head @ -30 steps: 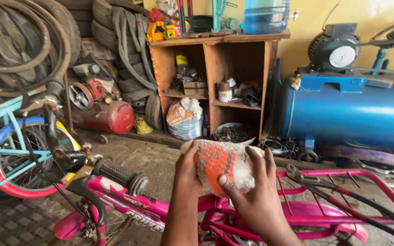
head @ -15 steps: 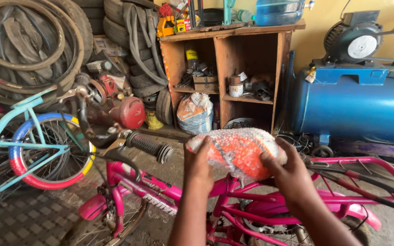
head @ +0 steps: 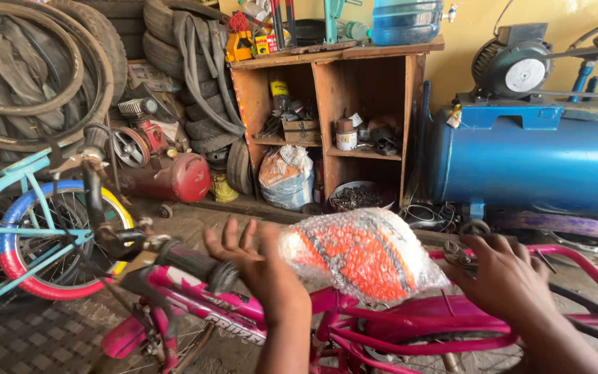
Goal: The person unwraps a new orange bicycle seat, removes the old seat post assembly from the pink bicycle frame using pliers, and installs the new seat onto the post, securing it with a wrench.
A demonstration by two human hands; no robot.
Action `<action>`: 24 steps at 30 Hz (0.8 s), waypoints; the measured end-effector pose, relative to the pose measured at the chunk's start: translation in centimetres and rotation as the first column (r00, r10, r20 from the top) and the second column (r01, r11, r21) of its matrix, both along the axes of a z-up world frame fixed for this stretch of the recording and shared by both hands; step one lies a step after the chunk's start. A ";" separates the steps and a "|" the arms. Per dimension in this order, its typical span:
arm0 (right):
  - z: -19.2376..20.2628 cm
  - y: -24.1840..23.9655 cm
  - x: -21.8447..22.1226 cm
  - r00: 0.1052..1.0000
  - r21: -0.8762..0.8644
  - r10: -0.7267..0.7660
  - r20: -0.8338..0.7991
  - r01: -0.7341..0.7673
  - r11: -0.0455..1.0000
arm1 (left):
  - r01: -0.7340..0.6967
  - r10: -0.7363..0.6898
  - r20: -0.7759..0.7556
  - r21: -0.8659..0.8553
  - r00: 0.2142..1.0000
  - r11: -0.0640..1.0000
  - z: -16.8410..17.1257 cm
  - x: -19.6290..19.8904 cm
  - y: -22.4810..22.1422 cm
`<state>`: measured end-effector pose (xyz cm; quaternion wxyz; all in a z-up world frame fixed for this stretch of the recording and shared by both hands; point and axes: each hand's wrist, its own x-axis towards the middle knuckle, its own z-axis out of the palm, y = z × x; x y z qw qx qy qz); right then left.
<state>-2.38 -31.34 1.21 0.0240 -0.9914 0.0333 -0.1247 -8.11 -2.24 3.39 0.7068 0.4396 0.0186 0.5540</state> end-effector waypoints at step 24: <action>-2.1 -7.6 2.7 0.989 0.034 -0.050 -0.138 0.055 0.998 | -0.276 0.251 -0.116 -0.342 0.961 0.898 8.2 -7.1 19.7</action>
